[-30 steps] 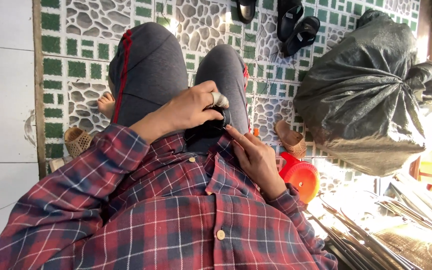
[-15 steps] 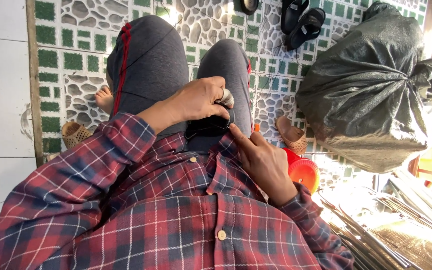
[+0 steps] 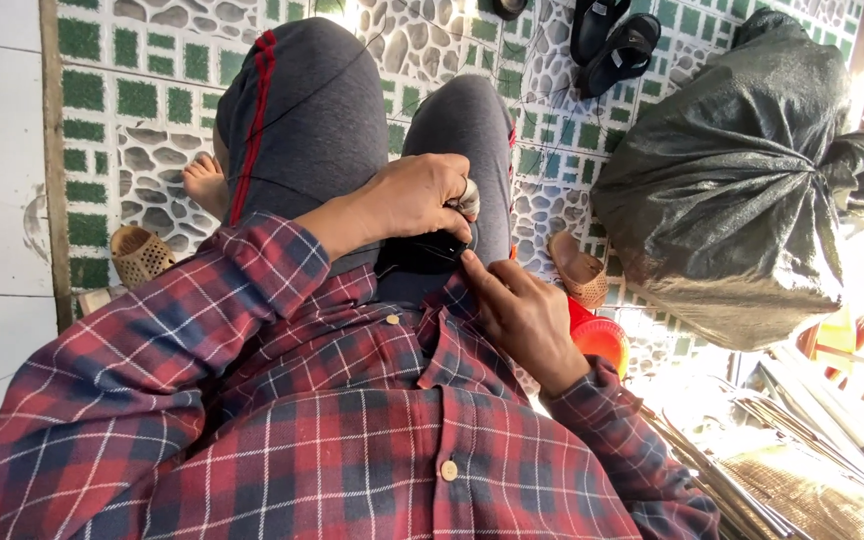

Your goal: Hand-sewing the upper material of a black shoe to repair it using a needle and thread.

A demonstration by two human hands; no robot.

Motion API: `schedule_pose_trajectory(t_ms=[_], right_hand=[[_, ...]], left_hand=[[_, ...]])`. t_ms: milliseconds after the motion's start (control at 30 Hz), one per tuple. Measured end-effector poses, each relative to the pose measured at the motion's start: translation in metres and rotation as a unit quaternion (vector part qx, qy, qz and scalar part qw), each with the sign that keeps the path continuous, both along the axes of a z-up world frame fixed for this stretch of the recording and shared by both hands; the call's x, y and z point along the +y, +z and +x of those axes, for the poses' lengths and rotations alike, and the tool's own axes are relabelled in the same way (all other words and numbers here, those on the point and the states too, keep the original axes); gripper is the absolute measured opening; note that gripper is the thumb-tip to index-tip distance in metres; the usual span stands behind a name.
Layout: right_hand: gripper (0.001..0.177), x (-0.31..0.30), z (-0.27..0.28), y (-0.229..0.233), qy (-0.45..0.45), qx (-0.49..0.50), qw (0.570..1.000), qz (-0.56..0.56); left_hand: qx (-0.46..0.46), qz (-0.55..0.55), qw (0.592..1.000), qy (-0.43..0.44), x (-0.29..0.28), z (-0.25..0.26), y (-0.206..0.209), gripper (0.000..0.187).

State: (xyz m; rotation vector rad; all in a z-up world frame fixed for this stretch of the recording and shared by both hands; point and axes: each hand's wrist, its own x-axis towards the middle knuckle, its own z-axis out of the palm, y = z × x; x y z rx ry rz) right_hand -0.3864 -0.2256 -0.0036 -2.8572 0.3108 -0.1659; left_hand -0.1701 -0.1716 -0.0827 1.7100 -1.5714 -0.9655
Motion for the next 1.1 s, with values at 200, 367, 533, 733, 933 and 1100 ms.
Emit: schedule_pose_trajectory(t_ms=[200,367,533,733,933,1100], right_hand=[[0.03,0.003,0.005,0.002,-0.031,-0.004,0.999,0.029],[0.031,0.001,0.002,-0.001,-0.031,-0.007,0.999,0.015],[0.032,0.001,0.005,0.006,-0.024,-0.006,1.0,0.005],[0.034,0.003,0.002,0.001,-0.027,-0.02,0.999,-0.015],[0.034,0.005,0.006,0.006,-0.01,-0.043,0.999,-0.029],[0.036,0.001,0.003,-0.001,-0.002,-0.039,0.999,-0.011]], left_hand=[[-0.031,-0.055,0.998,0.027,0.018,0.002,0.028,0.036],[-0.128,-0.092,0.987,0.018,0.056,-0.016,0.031,0.037],[-0.118,-0.09,0.989,0.01,0.073,-0.015,0.04,0.029],[0.43,0.012,0.9,0.065,0.078,-0.015,0.067,0.014],[0.301,-0.051,0.935,0.18,0.069,-0.029,0.058,0.008],[-0.029,-0.047,0.991,0.12,0.073,-0.037,0.035,0.015]])
